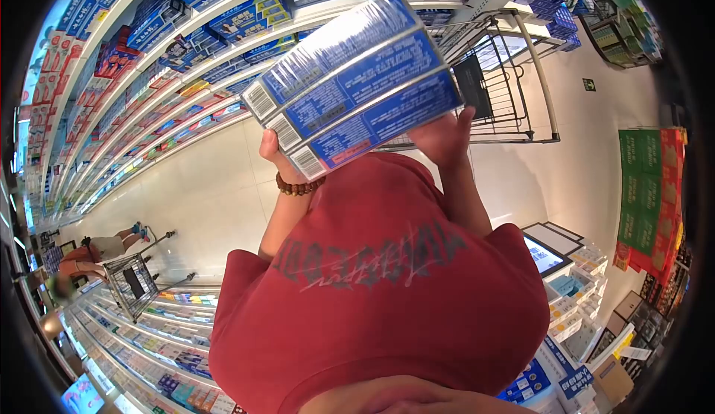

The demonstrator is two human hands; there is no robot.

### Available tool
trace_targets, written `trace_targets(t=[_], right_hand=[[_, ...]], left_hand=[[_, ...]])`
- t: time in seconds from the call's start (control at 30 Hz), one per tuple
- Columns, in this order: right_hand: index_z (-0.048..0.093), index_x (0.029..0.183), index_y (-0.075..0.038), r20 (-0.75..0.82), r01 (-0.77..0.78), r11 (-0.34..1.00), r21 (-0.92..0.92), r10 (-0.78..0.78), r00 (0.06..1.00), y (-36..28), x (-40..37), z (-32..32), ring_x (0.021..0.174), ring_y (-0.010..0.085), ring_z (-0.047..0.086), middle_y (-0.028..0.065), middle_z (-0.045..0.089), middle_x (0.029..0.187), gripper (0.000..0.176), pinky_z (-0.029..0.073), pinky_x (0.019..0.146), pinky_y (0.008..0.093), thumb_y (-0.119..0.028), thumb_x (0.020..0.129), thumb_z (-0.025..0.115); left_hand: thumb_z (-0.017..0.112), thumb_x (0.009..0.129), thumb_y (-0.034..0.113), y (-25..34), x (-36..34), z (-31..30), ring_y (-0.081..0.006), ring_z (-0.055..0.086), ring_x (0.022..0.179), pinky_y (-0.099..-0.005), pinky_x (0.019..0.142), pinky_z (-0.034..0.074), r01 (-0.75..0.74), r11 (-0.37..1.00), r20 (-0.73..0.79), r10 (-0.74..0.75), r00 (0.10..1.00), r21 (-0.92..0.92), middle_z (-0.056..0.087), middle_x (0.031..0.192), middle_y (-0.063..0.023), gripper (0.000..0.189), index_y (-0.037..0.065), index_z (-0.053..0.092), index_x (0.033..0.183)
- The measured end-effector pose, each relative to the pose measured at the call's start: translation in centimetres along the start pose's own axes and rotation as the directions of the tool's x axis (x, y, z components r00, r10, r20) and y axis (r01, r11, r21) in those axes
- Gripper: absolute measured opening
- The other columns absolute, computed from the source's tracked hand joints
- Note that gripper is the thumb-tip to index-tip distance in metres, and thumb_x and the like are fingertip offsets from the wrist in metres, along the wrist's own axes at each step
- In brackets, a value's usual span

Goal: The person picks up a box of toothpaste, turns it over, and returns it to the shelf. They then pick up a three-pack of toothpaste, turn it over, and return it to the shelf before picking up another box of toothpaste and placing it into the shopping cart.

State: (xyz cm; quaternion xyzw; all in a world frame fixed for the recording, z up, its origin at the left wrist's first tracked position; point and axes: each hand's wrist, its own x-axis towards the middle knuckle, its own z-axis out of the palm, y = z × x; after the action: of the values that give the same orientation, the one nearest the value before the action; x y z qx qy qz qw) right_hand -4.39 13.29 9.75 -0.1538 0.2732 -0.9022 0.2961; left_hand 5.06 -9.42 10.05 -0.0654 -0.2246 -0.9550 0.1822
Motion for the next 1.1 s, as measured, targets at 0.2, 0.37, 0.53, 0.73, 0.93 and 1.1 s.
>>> trace_targets(t=[0.2, 0.37, 0.53, 0.73, 0.93, 1.1], right_hand=[[0.038, 0.143, 0.0, 0.008, -0.044, 0.995, 0.092, 0.044, 0.999, 4.7, 0.8, 0.7, 0.123, 0.0268, 0.055, 0.014, 0.052, 0.138, 0.093, 0.048, 0.103, 0.0441, -0.048, 0.076, 0.081], [0.054, 0.129, 0.002, 0.025, -0.184, 0.979, -0.089, 0.187, 0.982, -2.1, 2.1, 0.4, 0.103, 0.0217, 0.065, 0.0126, 0.066, 0.112, 0.072, 0.052, 0.095, 0.0338, -0.029, 0.07, 0.083], [0.045, 0.142, 0.002, 0.176, -0.188, 0.686, -0.703, 0.424, 0.889, -7.5, 5.1, 3.4, 0.115, 0.0206, 0.059, 0.0151, 0.061, 0.126, 0.087, 0.045, 0.1, 0.0305, -0.032, 0.07, 0.081], [0.039, 0.147, 0.001, 0.295, -0.139, 0.434, -0.89, 0.781, 0.55, -5.6, 9.6, 1.5, 0.121, 0.0255, 0.056, 0.0202, 0.056, 0.135, 0.097, 0.044, 0.102, 0.0326, -0.034, 0.067, 0.081], [0.051, 0.142, -0.008, 0.371, 0.143, 0.361, -0.922, 0.711, 0.598, -3.8, 7.8, 1.2, 0.129, 0.0277, 0.053, 0.0129, 0.054, 0.141, 0.059, 0.042, 0.105, 0.0336, -0.046, 0.097, 0.048], [0.064, 0.127, -0.012, 0.208, 0.075, 0.241, -0.968, 0.594, 0.777, -3.6, 6.1, 0.9, 0.118, 0.0227, 0.059, 0.01, 0.064, 0.127, 0.042, 0.046, 0.1, 0.0331, -0.037, 0.102, 0.041]], left_hand=[[0.059, 0.083, 0.065, -2.3, -3.2, 2.3, -0.033, 0.043, 0.134, -0.0475, 0.11, 0.036, -0.16, 0.987, -0.331, 0.163, 0.93, 0.037, 0.041, 0.148, -0.0185, 0.096, 0.0, 0.031, 0.148], [0.033, 0.098, 0.064, 1.0, -1.4, 2.5, -0.0254, 0.053, 0.121, -0.0397, 0.106, 0.039, 0.211, 0.965, -0.075, -0.201, 0.977, 0.157, 0.055, 0.133, -0.0164, 0.077, -0.005, 0.048, 0.129], [0.031, 0.102, 0.057, -3.8, -0.4, -4.0, -0.0266, 0.054, 0.123, -0.045, 0.101, 0.045, 0.524, 0.845, -0.006, -0.528, 0.85, -0.104, 0.06, 0.129, -0.0153, 0.067, 0.0, 0.05, 0.133], [0.031, 0.102, 0.057, -6.6, -3.0, -7.3, -0.0263, 0.054, 0.123, -0.0446, 0.101, 0.045, 0.564, 0.824, -0.23, -0.561, 0.795, -0.062, 0.06, 0.128, -0.015, 0.067, 0.001, 0.05, 0.133], [0.032, 0.102, 0.057, -6.0, -4.3, -8.4, -0.026, 0.054, 0.122, -0.0443, 0.1, 0.046, 0.534, 0.843, -0.292, -0.528, 0.797, -0.068, 0.06, 0.128, -0.0147, 0.067, 0.001, 0.05, 0.133], [0.032, 0.102, 0.057, -5.9, -4.7, -8.6, -0.0257, 0.054, 0.121, -0.044, 0.099, 0.046, 0.537, 0.841, -0.302, -0.529, 0.793, -0.064, 0.06, 0.127, -0.0144, 0.067, 0.001, 0.05, 0.133]])
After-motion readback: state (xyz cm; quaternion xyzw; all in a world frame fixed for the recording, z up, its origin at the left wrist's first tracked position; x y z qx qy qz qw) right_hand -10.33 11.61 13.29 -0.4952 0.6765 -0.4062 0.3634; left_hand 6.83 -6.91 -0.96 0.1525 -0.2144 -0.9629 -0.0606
